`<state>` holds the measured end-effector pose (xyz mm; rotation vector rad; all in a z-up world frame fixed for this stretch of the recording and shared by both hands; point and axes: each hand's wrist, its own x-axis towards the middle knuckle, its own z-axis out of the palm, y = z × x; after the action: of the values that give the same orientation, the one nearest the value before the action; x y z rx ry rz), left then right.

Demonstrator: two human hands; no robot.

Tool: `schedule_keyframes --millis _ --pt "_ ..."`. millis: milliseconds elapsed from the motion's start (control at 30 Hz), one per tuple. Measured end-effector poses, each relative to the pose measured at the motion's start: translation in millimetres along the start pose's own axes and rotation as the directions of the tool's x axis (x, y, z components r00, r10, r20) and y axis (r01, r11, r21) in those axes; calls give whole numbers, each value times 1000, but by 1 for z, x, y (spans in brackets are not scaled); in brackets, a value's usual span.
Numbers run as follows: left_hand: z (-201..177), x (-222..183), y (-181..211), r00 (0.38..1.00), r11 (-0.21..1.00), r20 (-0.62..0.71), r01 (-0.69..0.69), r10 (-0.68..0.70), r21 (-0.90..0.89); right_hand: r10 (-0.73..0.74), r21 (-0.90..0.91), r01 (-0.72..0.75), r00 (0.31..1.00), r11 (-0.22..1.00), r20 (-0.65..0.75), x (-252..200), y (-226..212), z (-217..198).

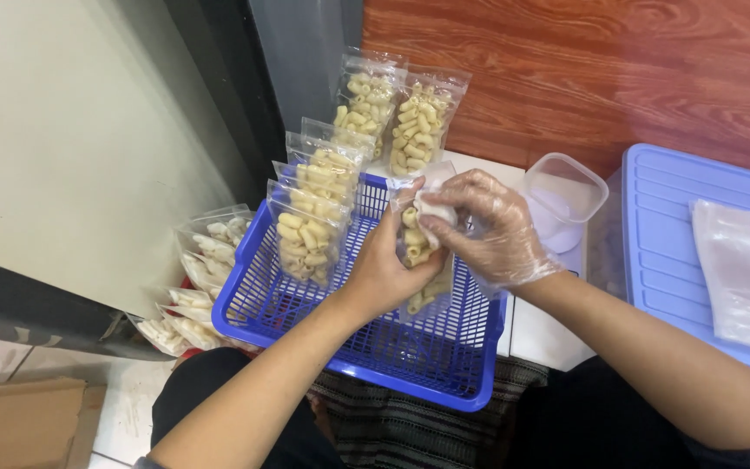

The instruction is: Cleaning individual plastic bags of food with a cloth, weighing them on a digital scale, and organizing them into a basket.

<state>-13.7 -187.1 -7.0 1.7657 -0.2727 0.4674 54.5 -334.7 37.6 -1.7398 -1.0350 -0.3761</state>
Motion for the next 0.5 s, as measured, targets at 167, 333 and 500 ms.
schedule_keyframes --millis 167,333,500 --pt "6 0 -17 999 999 9 -36 36 40 56 -69 -65 991 996 -118 -1 35 -13" --pt "1 3 -21 999 999 48 -13 11 50 29 -27 -29 999 999 -22 1 6 1" --pt "-5 4 1 990 998 132 -51 46 33 -47 -22 47 999 999 6 4 26 -11"
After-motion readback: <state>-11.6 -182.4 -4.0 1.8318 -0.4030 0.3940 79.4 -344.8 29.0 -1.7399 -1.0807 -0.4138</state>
